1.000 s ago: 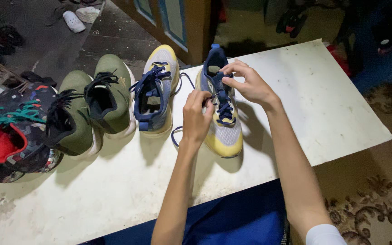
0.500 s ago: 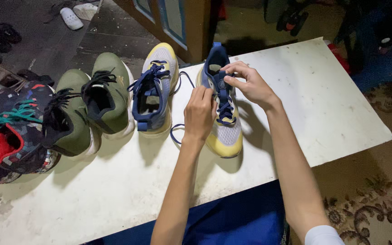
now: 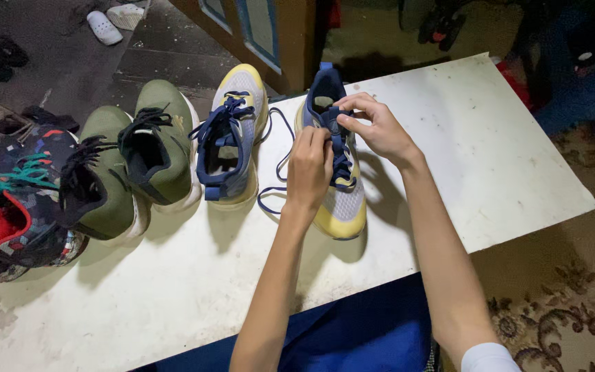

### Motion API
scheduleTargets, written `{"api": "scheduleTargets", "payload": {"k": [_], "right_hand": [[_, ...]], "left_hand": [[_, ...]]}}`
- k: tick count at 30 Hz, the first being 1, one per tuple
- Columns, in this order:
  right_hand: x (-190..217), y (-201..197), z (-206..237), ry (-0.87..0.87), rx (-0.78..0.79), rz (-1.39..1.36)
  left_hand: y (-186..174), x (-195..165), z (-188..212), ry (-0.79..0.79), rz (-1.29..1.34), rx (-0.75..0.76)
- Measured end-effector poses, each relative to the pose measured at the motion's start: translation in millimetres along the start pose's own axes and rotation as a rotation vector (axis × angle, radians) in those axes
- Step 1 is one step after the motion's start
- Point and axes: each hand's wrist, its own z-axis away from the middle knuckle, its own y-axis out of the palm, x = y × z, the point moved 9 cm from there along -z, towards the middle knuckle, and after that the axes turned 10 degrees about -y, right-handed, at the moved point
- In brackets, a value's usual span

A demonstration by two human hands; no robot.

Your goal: The person threads a navy shoelace through the eyelets of a sneaker, pulling the lace ends through the eyelets and tightening the lacing across the shoe's tongue. Several other pairs of sneakers are lined up on the board beside the shoe being laced.

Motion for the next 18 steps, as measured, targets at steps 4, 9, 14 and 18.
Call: {"api": "scheduleTargets", "payload": {"k": [4, 9, 14, 18], "right_hand": [[9.3, -1.5, 2.4, -0.011, -0.054, 0.077], [46.8, -7.4, 13.8, -0.057, -0.106, 0.322], [85.4, -7.1, 39.2, -0.086, -0.155, 0.495], [95.7, 5.9, 49.3, -0.076, -0.124, 0.641]], "left_hand": [[-5.0, -5.4, 2.9, 0.026, 0.037, -0.039], [-6.4, -3.9, 0.1, -0.017, 0.111, -0.015], [-7.0, 1.4, -4.7, -0.074, 0.159, 0.046], [-16.6, -8.0, -10.2, 0.023, 0.160, -0.029]]}}
